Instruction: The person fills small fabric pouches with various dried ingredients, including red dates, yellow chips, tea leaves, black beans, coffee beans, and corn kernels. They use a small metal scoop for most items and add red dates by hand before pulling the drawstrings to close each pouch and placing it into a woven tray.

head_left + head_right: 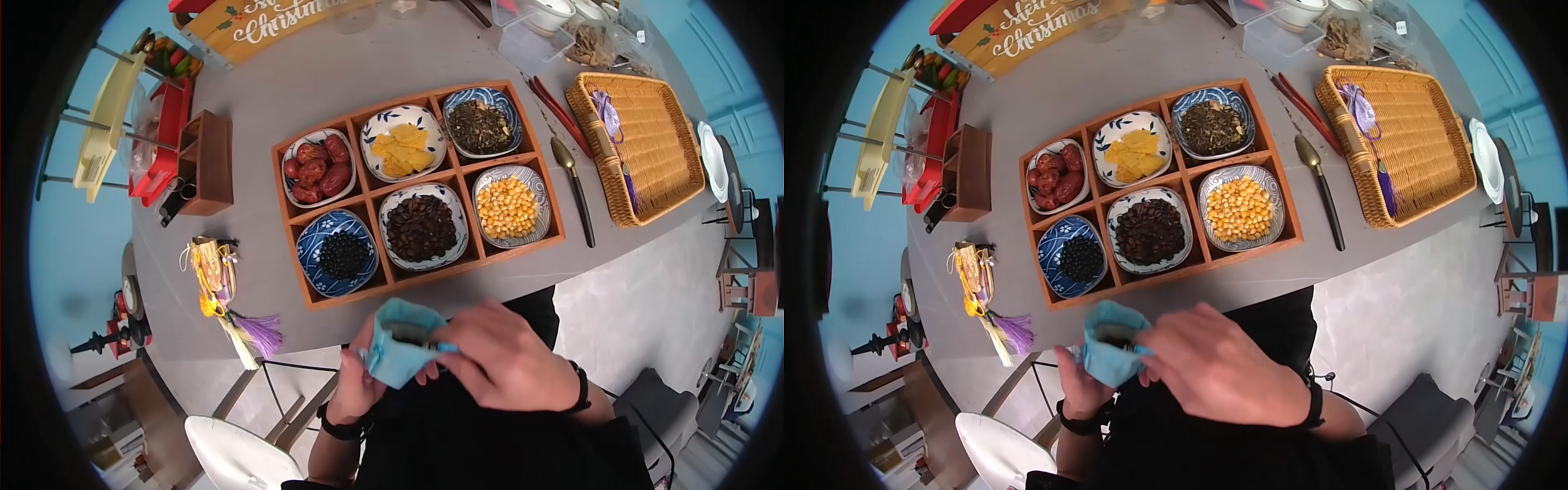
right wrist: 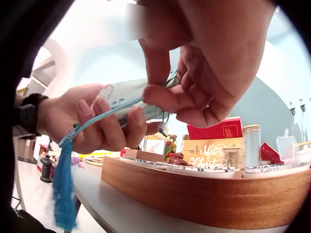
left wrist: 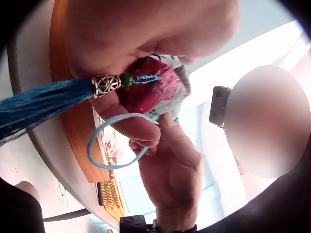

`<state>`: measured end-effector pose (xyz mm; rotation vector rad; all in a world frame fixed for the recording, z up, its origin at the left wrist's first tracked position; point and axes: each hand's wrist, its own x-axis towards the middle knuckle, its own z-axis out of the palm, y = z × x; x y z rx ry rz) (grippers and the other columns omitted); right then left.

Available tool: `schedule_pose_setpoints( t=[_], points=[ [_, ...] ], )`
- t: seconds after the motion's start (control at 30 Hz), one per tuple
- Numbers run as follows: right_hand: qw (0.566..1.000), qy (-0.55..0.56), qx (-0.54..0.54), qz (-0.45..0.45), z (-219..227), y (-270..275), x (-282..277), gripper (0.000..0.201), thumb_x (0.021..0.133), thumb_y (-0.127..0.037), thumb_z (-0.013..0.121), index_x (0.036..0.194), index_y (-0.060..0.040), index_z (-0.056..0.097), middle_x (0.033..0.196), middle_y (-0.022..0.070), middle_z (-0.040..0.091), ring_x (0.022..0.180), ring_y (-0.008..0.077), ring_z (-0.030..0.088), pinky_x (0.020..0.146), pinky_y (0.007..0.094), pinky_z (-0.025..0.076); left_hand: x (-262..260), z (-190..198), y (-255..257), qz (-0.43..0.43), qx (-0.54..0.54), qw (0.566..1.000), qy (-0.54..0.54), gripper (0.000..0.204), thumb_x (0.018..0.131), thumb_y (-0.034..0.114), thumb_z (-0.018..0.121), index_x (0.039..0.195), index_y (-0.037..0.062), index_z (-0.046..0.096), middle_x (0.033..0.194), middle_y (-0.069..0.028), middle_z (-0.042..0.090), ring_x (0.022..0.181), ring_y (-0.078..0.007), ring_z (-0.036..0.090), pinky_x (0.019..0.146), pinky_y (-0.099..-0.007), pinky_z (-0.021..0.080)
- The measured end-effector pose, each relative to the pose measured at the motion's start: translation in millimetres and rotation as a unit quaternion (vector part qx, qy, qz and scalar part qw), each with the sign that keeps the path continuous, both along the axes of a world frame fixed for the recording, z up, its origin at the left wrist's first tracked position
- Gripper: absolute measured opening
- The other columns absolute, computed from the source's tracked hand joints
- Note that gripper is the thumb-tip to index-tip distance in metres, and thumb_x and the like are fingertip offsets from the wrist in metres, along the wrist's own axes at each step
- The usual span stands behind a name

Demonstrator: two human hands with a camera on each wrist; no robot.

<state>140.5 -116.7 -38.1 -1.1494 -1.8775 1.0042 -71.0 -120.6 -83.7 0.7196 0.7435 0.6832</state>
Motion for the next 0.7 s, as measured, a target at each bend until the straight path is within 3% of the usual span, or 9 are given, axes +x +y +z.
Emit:
schedule_pose_setpoints(
  t=[0.17, 0.23, 0.27, 0.37, 0.5, 0.57, 0.63, 0.67, 0.7],
  points=[
    [0.992, 0.071, -0.072, -0.078, -16, 21, -5, 0.015, 0.085, -0.004, 0.066, 0.096, 0.0010, 0.057, 0.075, 0.0160, 0.062, 0.066, 0.0323, 0.061, 0.061, 0.0406, 0.047, 9, 12, 21, 0.039, 0.041, 0.997, 0.054, 0.080, 0.093, 0.065, 0.040, 0.139, 0.0003, 0.028, 0.113, -0.0194, 0.060, 0.077, -0.0206, 0.065, 0.060, -0.0285, 0.052],
    [0.973, 0.103, -0.172, -0.109, -20, 30, -4, 0.012, 0.087, -0.005, 0.063, 0.095, 0.0021, 0.056, 0.066, 0.0129, 0.060, 0.056, 0.0236, 0.059, 0.054, 0.0342, 0.045, 13, 21, 36, 0.050, 0.054, 0.986, 0.147, 0.060, 0.099, 0.048, 0.040, 0.134, 0.0013, 0.031, 0.104, -0.0168, 0.063, 0.071, -0.0177, 0.063, 0.055, -0.0256, 0.050],
    [0.959, 0.110, -0.237, -0.105, -26, 34, -2, 0.013, 0.092, -0.009, 0.060, 0.098, 0.0030, 0.058, 0.061, 0.0078, 0.059, 0.052, 0.0136, 0.054, 0.051, 0.0294, 0.042, 19, 25, 41, 0.086, 0.039, 0.979, 0.179, 0.044, 0.101, 0.035, 0.040, 0.130, 0.0017, 0.036, 0.092, -0.0117, 0.064, 0.061, -0.0125, 0.058, 0.049, -0.0229, 0.045],
    [0.906, 0.191, -0.339, -0.169, -28, 40, -7, 0.018, 0.094, -0.012, 0.057, 0.102, 0.0036, 0.060, 0.062, 0.0048, 0.059, 0.052, 0.0086, 0.051, 0.049, 0.0277, 0.040, 25, 43, 59, 0.051, 0.069, 0.947, 0.309, 0.040, 0.101, 0.032, 0.043, 0.127, 0.0020, 0.040, 0.083, -0.0076, 0.061, 0.054, -0.0088, 0.053, 0.045, -0.0218, 0.040],
    [0.881, 0.196, -0.389, -0.185, -26, 39, -7, 0.025, 0.097, -0.016, 0.052, 0.107, 0.0054, 0.060, 0.060, 0.0049, 0.059, 0.047, 0.0083, 0.053, 0.045, 0.0259, 0.043, 38, 48, 71, 0.033, 0.134, 0.903, 0.408, 0.037, 0.101, 0.034, 0.043, 0.122, 0.0038, 0.047, 0.077, -0.0015, 0.054, 0.046, -0.0052, 0.044, 0.040, -0.0187, 0.031],
    [0.877, 0.207, -0.393, -0.185, -25, 41, -6, 0.028, 0.097, -0.016, 0.052, 0.112, 0.0069, 0.058, 0.059, 0.0053, 0.059, 0.046, 0.0087, 0.053, 0.045, 0.0258, 0.043, 42, 49, 74, 0.020, 0.125, 0.896, 0.425, 0.036, 0.100, 0.033, 0.047, 0.123, 0.0046, 0.048, 0.078, -0.0004, 0.054, 0.050, -0.0034, 0.042, 0.042, -0.0180, 0.031],
    [0.874, 0.217, -0.393, -0.187, -26, 40, -6, 0.032, 0.097, -0.016, 0.051, 0.118, 0.0083, 0.056, 0.059, 0.0056, 0.059, 0.046, 0.0090, 0.054, 0.044, 0.0256, 0.043, 44, 47, 77, 0.027, 0.215, 0.858, 0.466, 0.034, 0.099, 0.029, 0.050, 0.122, 0.0048, 0.049, 0.080, -0.0003, 0.055, 0.056, -0.0026, 0.043, 0.044, -0.0182, 0.032],
    [0.870, 0.228, -0.391, -0.195, -28, 40, -6, 0.037, 0.097, -0.016, 0.051, 0.124, 0.0096, 0.051, 0.059, 0.0059, 0.059, 0.046, 0.0093, 0.054, 0.044, 0.0257, 0.043, 49, 53, 77, 0.054, 0.204, 0.862, 0.461, 0.038, 0.095, 0.027, 0.060, 0.118, -0.0016, 0.054, 0.074, -0.0061, 0.058, 0.070, -0.0130, 0.052, 0.066, -0.0289, 0.045],
    [0.867, 0.237, -0.389, -0.201, -28, 39, -6, 0.043, 0.097, -0.016, 0.051, 0.131, 0.0109, 0.046, 0.059, 0.0062, 0.059, 0.046, 0.0095, 0.054, 0.044, 0.0258, 0.043, 50, 56, 79, 0.053, 0.206, 0.862, 0.460, 0.038, 0.095, 0.027, 0.060, 0.118, -0.0016, 0.054, 0.074, -0.0061, 0.058, 0.070, -0.0130, 0.052, 0.066, -0.0289, 0.045]
  ],
)
